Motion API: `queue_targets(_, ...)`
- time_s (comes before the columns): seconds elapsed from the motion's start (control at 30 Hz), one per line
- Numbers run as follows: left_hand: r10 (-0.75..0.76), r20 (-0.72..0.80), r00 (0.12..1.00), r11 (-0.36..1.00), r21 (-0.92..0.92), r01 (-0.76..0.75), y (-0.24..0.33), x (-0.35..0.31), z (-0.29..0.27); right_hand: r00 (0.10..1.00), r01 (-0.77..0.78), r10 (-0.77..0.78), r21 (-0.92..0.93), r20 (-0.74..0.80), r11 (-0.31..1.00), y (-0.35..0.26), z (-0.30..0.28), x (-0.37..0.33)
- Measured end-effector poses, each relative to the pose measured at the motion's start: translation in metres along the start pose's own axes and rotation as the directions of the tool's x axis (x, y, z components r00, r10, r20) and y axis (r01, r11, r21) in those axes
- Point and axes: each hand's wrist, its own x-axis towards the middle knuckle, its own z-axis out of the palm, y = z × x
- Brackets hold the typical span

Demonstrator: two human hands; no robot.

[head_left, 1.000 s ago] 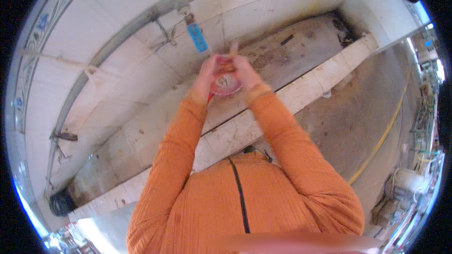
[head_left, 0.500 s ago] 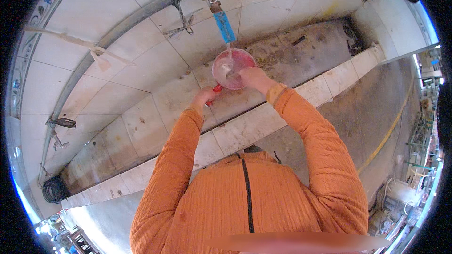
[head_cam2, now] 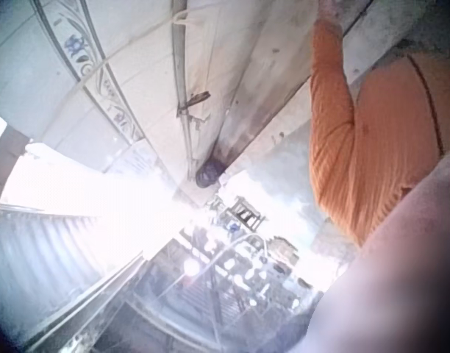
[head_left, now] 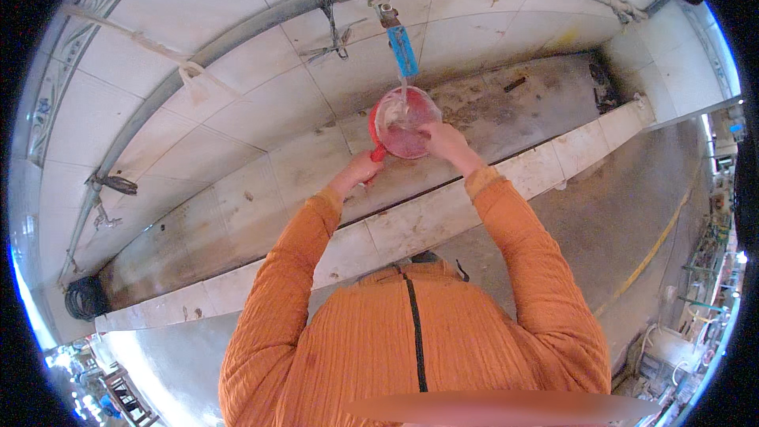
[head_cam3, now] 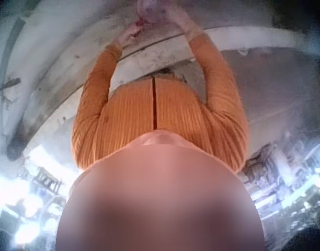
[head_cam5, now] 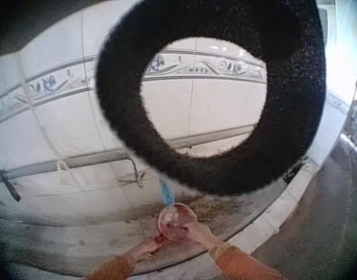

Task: The person washes a white cloth in a red bucket under a running tap, repeatedly soaking, wringing, and rinsing it. After finishing, the person carries the bucket and cloth through a warehouse area.

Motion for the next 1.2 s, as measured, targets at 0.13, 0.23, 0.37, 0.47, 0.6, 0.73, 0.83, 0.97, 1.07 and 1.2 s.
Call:
queue_targets(0.13, 0.258, -0.384, 0.886, 0.876, 0.480, -0.047, -0.029, -0.030, -0.017, 0.974, 0.107, -0.057, 0.222, -0.218, 0.969, -0.020, 0.002, -0.014)
queue_targets(0.23, 0.224, -0.459, 0.860, 0.849, 0.525, 0.060, -0.024, -0.069, -0.028, 0.973, 0.021, 0.033, 0.233, -0.228, 0.972, -0.038, 0.003, -0.033)
queue_targets(0.37, 0.077, -0.606, 0.792, 0.830, 0.479, 0.286, -0.016, -0.122, -0.033, 0.945, 0.106, -0.024, 0.237, -0.325, 0.966, -0.062, -0.005, -0.042)
queue_targets(0.47, 0.083, -0.718, 0.691, 0.815, 0.448, 0.369, -0.014, -0.150, -0.038, 0.926, 0.165, -0.062, 0.248, -0.373, 0.955, -0.077, -0.012, -0.042)
queue_targets(0.6, 0.186, -0.833, 0.521, 0.806, 0.432, 0.405, -0.011, -0.172, -0.043, 0.828, 0.328, -0.109, 0.319, -0.550, 0.889, -0.091, -0.016, -0.036)
queue_targets(0.73, 0.333, -0.874, 0.354, 0.774, 0.468, 0.427, -0.022, -0.188, -0.050, 0.784, 0.421, -0.178, 0.298, -0.595, 0.857, -0.105, -0.027, -0.035)
queue_targets(0.83, 0.429, -0.861, 0.274, 0.747, 0.509, 0.427, -0.024, -0.197, -0.051, 0.760, 0.470, -0.227, 0.274, -0.609, 0.839, -0.111, -0.030, -0.037)
queue_targets(0.97, 0.473, -0.837, 0.274, 0.705, 0.547, 0.451, -0.021, -0.208, -0.054, 0.804, 0.445, -0.192, 0.355, -0.563, 0.822, -0.112, -0.028, -0.040)
queue_targets(1.07, 0.469, -0.833, 0.295, 0.682, 0.553, 0.479, -0.020, -0.214, -0.054, 0.817, 0.452, -0.176, 0.419, -0.550, 0.788, -0.113, -0.026, -0.041)
queue_targets(1.2, 0.472, -0.828, 0.301, 0.660, 0.559, 0.502, -0.017, -0.221, -0.050, 0.838, 0.439, -0.153, 0.481, -0.523, 0.759, -0.112, -0.025, -0.044)
